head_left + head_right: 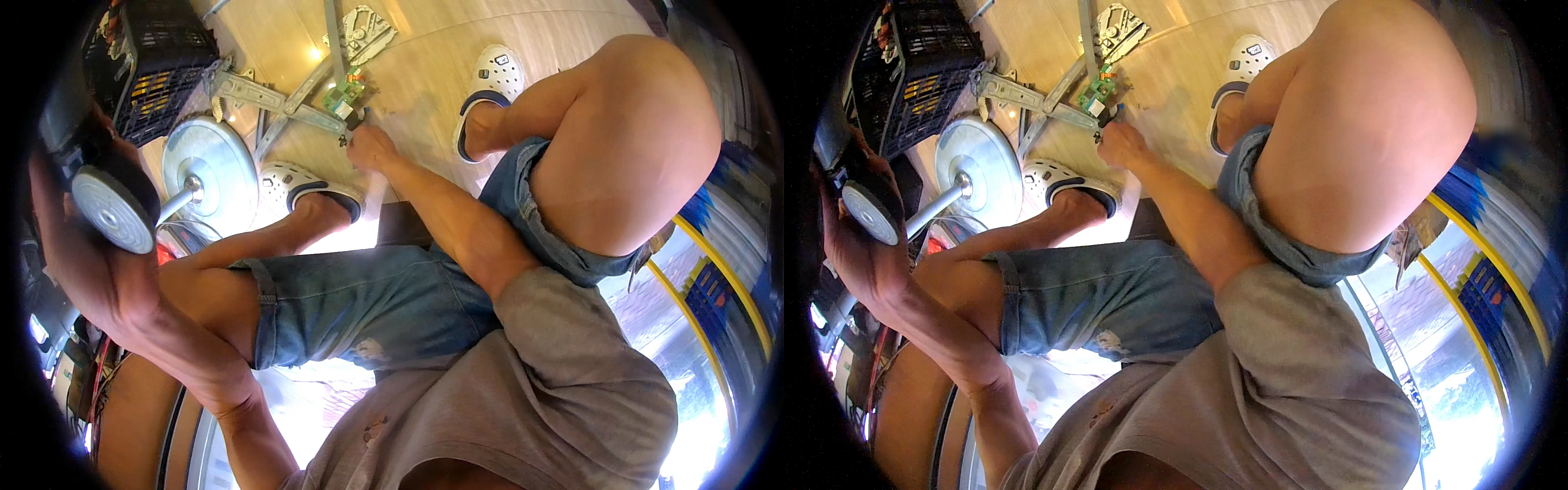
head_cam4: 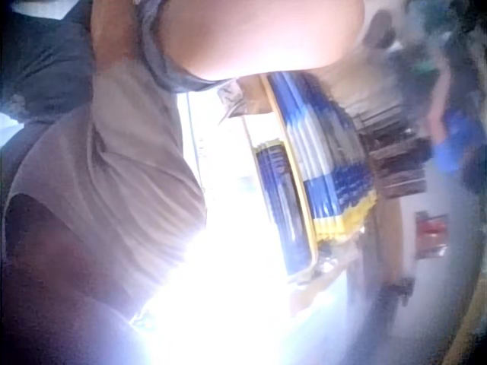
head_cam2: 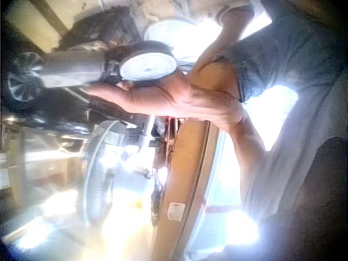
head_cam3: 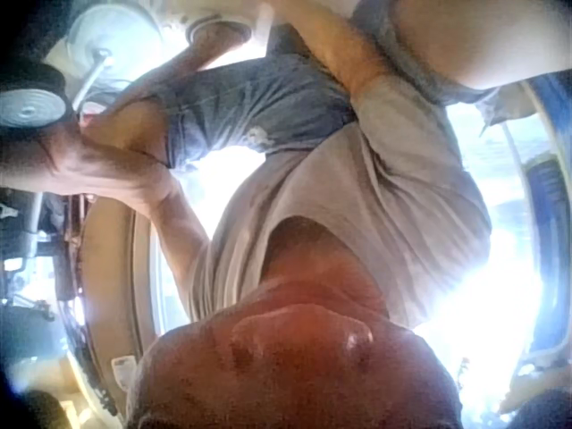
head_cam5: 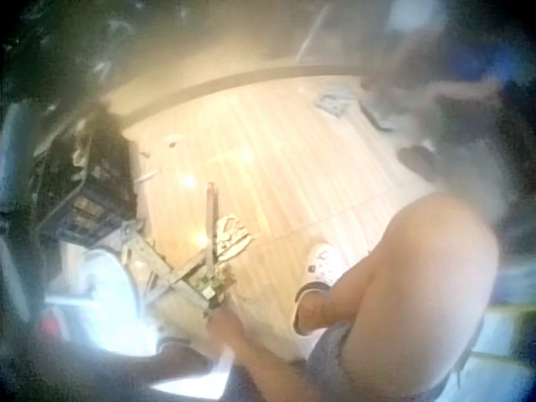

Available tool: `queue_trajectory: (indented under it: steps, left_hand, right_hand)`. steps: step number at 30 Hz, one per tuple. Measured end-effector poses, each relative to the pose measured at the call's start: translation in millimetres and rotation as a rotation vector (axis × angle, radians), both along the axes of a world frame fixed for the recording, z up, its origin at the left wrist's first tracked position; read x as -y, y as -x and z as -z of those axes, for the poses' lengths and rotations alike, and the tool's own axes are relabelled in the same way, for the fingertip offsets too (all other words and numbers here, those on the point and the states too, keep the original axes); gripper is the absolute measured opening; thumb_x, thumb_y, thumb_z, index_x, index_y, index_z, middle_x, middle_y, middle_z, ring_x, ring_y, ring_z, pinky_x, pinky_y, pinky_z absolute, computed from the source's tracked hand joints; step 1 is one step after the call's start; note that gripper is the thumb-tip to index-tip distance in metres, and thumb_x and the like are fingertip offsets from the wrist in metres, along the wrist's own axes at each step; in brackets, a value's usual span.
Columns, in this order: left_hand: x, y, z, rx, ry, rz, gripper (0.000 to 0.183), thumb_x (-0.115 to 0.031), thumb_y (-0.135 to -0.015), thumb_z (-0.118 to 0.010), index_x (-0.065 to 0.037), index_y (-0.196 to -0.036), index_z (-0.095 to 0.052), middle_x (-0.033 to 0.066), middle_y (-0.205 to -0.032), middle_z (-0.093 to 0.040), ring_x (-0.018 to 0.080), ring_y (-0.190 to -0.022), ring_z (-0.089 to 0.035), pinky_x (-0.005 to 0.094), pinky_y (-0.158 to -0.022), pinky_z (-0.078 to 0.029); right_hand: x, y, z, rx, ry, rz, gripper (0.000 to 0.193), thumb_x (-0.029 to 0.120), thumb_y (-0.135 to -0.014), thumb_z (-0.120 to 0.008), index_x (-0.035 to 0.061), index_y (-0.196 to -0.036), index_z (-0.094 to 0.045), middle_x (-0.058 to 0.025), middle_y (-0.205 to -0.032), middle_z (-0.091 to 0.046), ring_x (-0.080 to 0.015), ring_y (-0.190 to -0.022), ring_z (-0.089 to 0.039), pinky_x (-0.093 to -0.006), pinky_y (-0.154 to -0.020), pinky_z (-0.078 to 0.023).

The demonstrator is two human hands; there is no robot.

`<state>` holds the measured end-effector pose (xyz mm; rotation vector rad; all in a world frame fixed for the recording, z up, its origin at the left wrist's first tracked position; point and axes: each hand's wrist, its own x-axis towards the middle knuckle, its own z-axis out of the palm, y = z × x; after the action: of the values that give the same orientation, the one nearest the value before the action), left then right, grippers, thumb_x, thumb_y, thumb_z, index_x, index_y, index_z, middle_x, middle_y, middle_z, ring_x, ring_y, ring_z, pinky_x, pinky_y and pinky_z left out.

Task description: The person disassembles and repairs a car power window motor by hand and with a screwdriver. The person removes the outer casing, inspects the internal armature and gears, and then uses a screwdriver to reassemble the components.

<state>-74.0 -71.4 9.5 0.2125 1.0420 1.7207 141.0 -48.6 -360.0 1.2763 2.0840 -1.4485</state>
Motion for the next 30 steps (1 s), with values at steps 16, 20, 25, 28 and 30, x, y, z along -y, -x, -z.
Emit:
queue_trajectory:
  steps: [16,20,25,28,30]
  left_hand:
    - [8.5,-4.8,13.7,0.148,0.050,-0.075,0.033,-0.023,-0.096,-0.059,0.003,-0.115,-0.061,0.0198,-0.108,-0.067,0.0275,-0.101,-0.065,0.0398,-0.092,-0.052]
    - [21.8,4.8,22.7,0.132,0.035,-0.063,0.039,-0.026,-0.099,-0.054,0.002,-0.126,-0.054,0.0224,-0.118,-0.060,0.0288,-0.109,-0.059,0.0396,-0.096,-0.050]
    - [25.7,5.7,26.2,0.112,0.049,-0.087,0.040,-0.026,-0.098,-0.054,0.002,-0.126,-0.054,0.0233,-0.118,-0.060,0.0290,-0.109,-0.059,0.0393,-0.095,-0.051]
    - [27.5,5.9,25.1,0.124,0.043,-0.110,0.040,-0.025,-0.098,-0.054,0.002,-0.127,-0.053,0.0239,-0.118,-0.060,0.0297,-0.109,-0.060,0.0398,-0.096,-0.051]
    - [27.4,6.0,24.2,0.097,0.050,-0.086,0.040,-0.025,-0.098,-0.055,0.003,-0.126,-0.054,0.0234,-0.118,-0.060,0.0298,-0.108,-0.060,0.0399,-0.097,-0.050]
  right_hand:
    - [-72.8,-11.5,12.7,-0.047,-0.385,0.177,0.036,0.024,-0.080,-0.065,0.0180,-0.115,-0.063,-0.0127,-0.114,-0.054,-0.0320,-0.109,-0.056,-0.0423,-0.092,-0.047]
    - [-80.7,-15.1,21.3,-0.087,-0.333,0.112,0.040,0.026,-0.079,-0.068,0.0232,-0.118,-0.063,-0.0102,-0.114,-0.052,-0.0300,-0.108,-0.056,-0.0415,-0.092,-0.047]
    - [-80.5,-5.0,25.6,-0.032,-0.301,-0.021,0.045,0.023,-0.080,-0.069,0.0201,-0.123,-0.057,-0.0126,-0.119,-0.050,-0.0314,-0.115,-0.052,-0.0427,-0.095,-0.047]
    - [-82.8,0.7,11.3,0.047,-0.245,0.004,0.040,0.022,-0.081,-0.069,0.0188,-0.119,-0.059,-0.0126,-0.118,-0.052,-0.0317,-0.115,-0.053,-0.0427,-0.094,-0.048]
    - [-81.3,-3.1,16.0,0.031,-0.354,0.035,0.024,0.026,-0.085,-0.062,0.0166,-0.108,-0.063,-0.0141,-0.106,-0.056,-0.0333,-0.101,-0.059,-0.0420,-0.088,-0.048]
